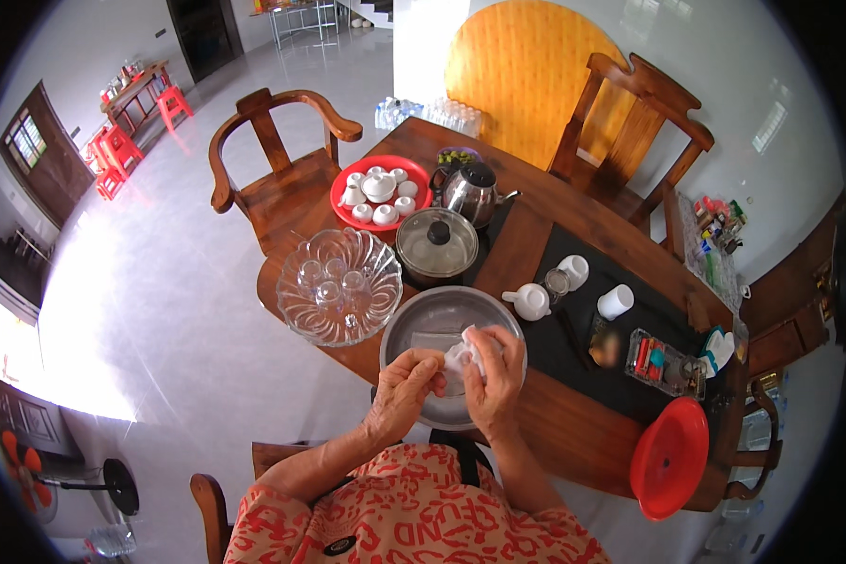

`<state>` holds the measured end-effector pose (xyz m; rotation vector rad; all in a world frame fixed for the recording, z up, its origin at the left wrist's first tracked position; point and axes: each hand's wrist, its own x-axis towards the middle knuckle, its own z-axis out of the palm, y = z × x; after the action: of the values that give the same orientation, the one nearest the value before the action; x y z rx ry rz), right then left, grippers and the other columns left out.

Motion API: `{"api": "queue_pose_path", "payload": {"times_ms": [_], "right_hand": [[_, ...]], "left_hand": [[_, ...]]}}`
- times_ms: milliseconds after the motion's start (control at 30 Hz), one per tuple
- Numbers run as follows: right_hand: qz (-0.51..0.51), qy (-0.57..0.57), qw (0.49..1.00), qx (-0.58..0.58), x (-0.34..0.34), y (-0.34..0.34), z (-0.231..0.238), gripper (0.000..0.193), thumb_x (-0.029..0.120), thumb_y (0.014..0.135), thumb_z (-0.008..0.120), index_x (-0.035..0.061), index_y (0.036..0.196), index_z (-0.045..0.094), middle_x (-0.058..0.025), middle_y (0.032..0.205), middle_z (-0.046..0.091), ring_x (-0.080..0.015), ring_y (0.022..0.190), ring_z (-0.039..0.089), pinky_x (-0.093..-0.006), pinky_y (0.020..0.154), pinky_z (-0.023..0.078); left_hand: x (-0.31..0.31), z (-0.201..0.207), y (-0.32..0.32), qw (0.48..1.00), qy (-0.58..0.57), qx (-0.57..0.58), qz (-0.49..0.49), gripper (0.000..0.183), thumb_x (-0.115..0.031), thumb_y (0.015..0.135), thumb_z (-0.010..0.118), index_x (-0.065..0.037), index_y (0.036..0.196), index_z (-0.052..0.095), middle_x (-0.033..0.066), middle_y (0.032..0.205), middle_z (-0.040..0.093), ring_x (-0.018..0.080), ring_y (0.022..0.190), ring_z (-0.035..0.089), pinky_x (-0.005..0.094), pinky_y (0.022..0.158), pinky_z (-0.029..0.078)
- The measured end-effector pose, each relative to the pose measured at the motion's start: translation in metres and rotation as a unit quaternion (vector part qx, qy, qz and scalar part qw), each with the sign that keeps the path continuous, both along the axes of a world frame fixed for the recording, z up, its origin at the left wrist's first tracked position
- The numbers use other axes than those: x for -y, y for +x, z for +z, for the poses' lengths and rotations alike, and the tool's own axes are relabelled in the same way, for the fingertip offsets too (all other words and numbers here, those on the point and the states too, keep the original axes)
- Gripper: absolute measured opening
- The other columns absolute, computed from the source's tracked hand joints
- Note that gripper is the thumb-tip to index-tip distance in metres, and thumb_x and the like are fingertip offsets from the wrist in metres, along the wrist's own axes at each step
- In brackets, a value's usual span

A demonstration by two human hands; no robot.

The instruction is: The person wipes small clear glasses with a white cloth, one at a time, over a metal bowl on a wooden table. After wiping each glass, they place it into a clear glass bowl. The process is repeated for multiple glasses throughout the clip.

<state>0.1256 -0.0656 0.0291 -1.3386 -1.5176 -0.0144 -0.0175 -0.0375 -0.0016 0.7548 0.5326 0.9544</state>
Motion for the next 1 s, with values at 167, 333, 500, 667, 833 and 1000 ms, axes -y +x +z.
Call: {"api": "queue_pose_path", "payload": {"times_ms": [167,333,500,667,833,1000], "right_hand": [[0.038,-0.061,0.994,-0.087,-0.009,0.012,-0.007,0.026,-0.001,0.08,0.059,0.0019,0.106,0.062,-0.0129,0.102,0.053,-0.0267,0.088,0.056,-0.0333,0.073,0.048],[0.056,-0.062,0.995,-0.046,-0.005,0.014,-0.002,0.032,-0.003,0.074,0.062,0.0025,0.106,0.062,-0.011,0.102,0.056,-0.0269,0.09,0.055,-0.0332,0.072,0.048],[0.076,-0.009,0.986,0.147,0.003,0.011,0.009,0.043,0.0,0.063,0.071,0.0034,0.105,0.064,-0.0073,0.105,0.058,-0.0254,0.088,0.053,-0.033,0.07,0.048],[0.122,-0.02,0.982,0.144,-0.001,0.012,0.02,0.042,0.001,0.061,0.073,0.0031,0.103,0.065,-0.0051,0.102,0.06,-0.0248,0.085,0.054,-0.0321,0.071,0.049],[0.178,-0.083,0.979,0.062,-0.011,0.019,0.024,0.031,-0.001,0.07,0.067,0.0026,0.1,0.065,-0.0079,0.1,0.061,-0.025,0.087,0.056,-0.0337,0.073,0.049],[0.293,-0.214,0.926,-0.106,-0.02,0.038,0.004,0.022,0.002,0.083,0.057,0.0016,0.104,0.064,-0.011,0.102,0.061,-0.0224,0.094,0.058,-0.0316,0.081,0.047]], "left_hand": [[0.001,0.0,-0.003,0.996,0.025,-0.087,-0.014,0.02,-0.017,0.097,0.05,0.0,0.102,0.059,0.0038,0.088,0.059,0.0105,0.076,0.054,0.0258,0.069,0.045],[-0.001,0.001,-0.006,0.99,0.088,-0.109,-0.012,0.02,-0.017,0.097,0.05,0.0,0.102,0.06,0.0037,0.087,0.061,0.0093,0.076,0.054,0.0243,0.07,0.045],[-0.006,0.006,-0.013,0.975,0.129,-0.168,-0.061,0.018,-0.015,0.098,0.049,0.0,0.103,0.059,0.0024,0.085,0.059,0.0081,0.076,0.052,0.0232,0.071,0.046],[-0.003,0.009,-0.014,0.966,0.152,-0.182,-0.106,0.015,-0.012,0.097,0.049,0.0,0.103,0.056,0.002,0.085,0.058,0.008,0.077,0.052,0.0239,0.072,0.046],[0.0,0.012,-0.018,0.956,0.161,-0.198,-0.146,0.013,-0.013,0.097,0.05,-0.002,0.102,0.055,0.0016,0.086,0.057,0.0082,0.079,0.052,0.0243,0.073,0.046],[-0.001,0.015,-0.021,0.924,0.243,-0.215,-0.204,0.012,-0.01,0.096,0.049,-0.002,0.103,0.056,0.0039,0.091,0.056,0.0112,0.084,0.053,0.0271,0.077,0.045]]}}
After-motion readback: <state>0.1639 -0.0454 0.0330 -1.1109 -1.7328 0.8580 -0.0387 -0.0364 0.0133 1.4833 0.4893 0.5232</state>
